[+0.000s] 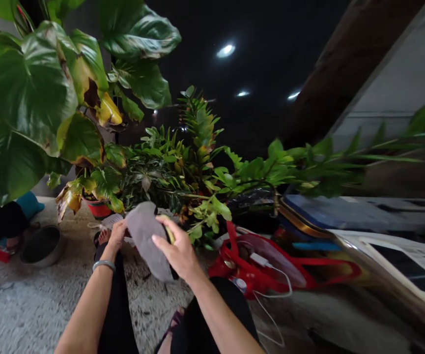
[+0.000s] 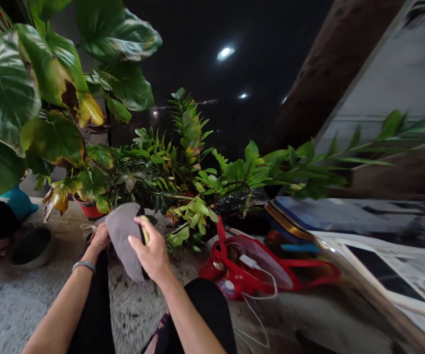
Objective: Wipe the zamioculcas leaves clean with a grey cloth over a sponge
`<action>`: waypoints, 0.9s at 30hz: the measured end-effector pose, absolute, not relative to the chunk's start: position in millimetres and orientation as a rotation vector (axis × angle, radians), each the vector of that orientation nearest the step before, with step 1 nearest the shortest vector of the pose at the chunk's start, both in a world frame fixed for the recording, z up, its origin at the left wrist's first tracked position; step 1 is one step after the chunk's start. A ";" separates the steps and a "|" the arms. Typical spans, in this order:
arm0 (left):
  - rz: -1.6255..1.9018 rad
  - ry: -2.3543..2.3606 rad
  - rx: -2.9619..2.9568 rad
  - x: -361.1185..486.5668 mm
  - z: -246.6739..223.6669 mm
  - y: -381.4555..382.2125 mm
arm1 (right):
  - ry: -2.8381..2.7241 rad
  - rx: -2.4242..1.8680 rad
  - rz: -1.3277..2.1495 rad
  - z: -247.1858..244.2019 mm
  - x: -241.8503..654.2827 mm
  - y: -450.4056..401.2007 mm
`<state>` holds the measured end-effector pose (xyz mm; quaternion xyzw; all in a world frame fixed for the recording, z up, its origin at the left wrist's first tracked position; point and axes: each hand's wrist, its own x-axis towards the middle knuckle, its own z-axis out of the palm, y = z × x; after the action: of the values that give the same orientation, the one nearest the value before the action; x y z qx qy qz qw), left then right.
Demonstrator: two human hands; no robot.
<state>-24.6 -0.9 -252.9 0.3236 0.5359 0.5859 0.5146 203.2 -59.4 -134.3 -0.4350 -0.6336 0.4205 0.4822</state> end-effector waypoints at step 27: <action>1.415 1.321 0.765 -19.4 -248.4 -1.1 | -0.988 -1.245 1.338 -146.2 194.8 -10.9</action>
<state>-19.4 -1.1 -248.4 0.3172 0.5475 0.5864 0.5057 194.8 -10.9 -146.2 -0.5163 -0.4098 0.5552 0.5073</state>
